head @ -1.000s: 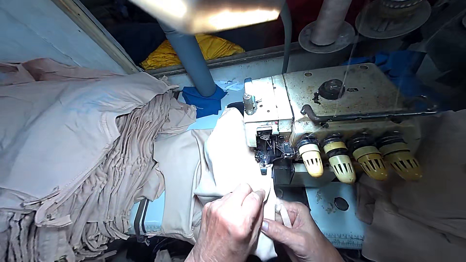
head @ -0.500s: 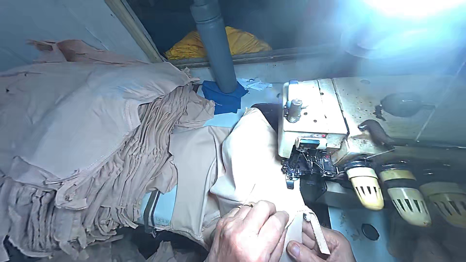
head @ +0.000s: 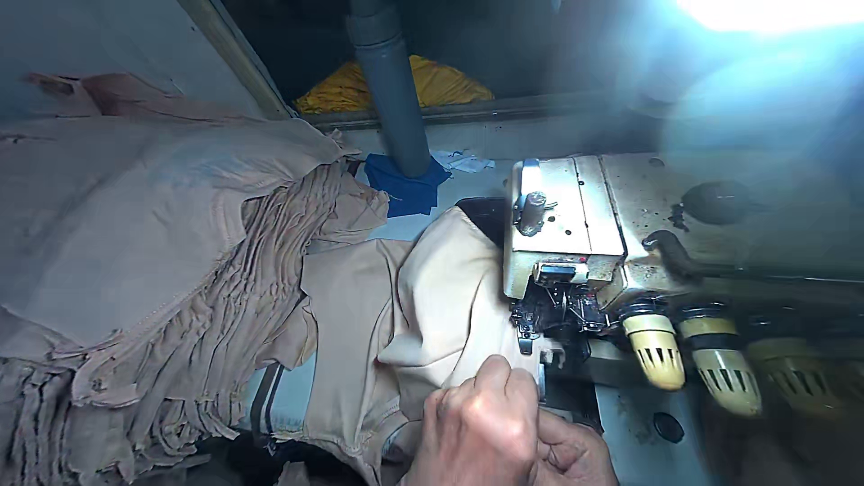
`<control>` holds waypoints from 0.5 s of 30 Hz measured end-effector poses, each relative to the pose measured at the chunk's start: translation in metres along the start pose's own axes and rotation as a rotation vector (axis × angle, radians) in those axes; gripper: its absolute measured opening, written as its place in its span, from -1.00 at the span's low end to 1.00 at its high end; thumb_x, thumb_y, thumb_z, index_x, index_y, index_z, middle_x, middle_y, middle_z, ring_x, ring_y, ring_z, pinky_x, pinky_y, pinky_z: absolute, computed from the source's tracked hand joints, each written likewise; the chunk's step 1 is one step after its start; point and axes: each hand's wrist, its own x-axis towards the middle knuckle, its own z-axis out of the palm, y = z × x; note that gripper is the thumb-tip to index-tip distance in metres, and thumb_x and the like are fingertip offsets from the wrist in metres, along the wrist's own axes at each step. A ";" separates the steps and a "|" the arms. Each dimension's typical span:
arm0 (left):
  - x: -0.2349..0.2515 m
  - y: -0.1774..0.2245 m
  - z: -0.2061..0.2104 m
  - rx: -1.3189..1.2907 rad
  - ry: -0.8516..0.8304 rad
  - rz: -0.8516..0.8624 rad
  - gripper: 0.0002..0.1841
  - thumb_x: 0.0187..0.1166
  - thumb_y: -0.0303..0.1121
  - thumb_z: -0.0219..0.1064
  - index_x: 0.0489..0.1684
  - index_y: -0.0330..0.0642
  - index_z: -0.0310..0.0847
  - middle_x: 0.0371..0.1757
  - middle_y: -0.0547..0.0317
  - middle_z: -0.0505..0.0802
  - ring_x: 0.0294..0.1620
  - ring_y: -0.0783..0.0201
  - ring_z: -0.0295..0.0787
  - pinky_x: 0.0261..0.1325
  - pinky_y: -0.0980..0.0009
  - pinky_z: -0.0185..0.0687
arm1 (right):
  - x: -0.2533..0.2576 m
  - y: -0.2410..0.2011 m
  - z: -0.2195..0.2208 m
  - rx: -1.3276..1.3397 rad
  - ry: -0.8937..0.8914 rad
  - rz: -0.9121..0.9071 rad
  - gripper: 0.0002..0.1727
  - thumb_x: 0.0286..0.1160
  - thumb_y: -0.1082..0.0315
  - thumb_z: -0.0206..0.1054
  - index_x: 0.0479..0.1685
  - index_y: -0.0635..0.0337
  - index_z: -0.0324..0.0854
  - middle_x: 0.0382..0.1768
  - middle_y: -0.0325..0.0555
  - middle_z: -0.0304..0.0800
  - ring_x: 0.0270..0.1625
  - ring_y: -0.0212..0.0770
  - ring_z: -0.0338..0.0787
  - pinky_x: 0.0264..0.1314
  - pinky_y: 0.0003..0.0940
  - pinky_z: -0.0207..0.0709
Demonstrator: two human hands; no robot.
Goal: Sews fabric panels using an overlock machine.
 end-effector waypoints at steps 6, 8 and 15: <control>0.015 0.002 0.015 0.064 0.052 0.024 -0.75 0.48 -0.29 0.31 -0.62 -0.09 0.72 -0.66 0.27 0.63 -0.71 0.34 0.61 -0.77 0.44 0.38 | 0.003 0.000 0.006 0.004 0.065 -0.007 -0.65 0.21 0.79 0.27 -0.31 0.12 0.79 -0.38 -0.47 0.91 -0.28 -0.63 0.83 -0.12 -0.59 0.74; 0.000 -0.002 -0.003 -0.066 -0.052 0.026 -0.76 0.62 -0.27 0.27 -0.36 -0.11 0.83 -0.51 0.23 0.77 -0.55 0.32 0.73 -0.61 0.38 0.53 | 0.005 0.004 0.004 -0.010 0.042 -0.024 -0.69 0.28 0.76 0.26 -0.31 0.14 0.78 -0.39 -0.47 0.89 -0.31 -0.64 0.81 -0.16 -0.60 0.71; -0.097 -0.066 -0.052 -0.101 -0.562 -0.584 -0.31 0.45 -0.29 0.47 0.56 -0.51 0.41 -0.33 -0.17 0.86 -0.38 -0.25 0.81 -0.25 -0.34 0.62 | 0.011 0.021 0.001 0.026 0.022 -0.030 -0.87 0.46 0.57 0.32 -0.34 0.22 0.76 -0.46 -0.32 0.85 -0.38 -0.52 0.82 -0.26 -0.54 0.71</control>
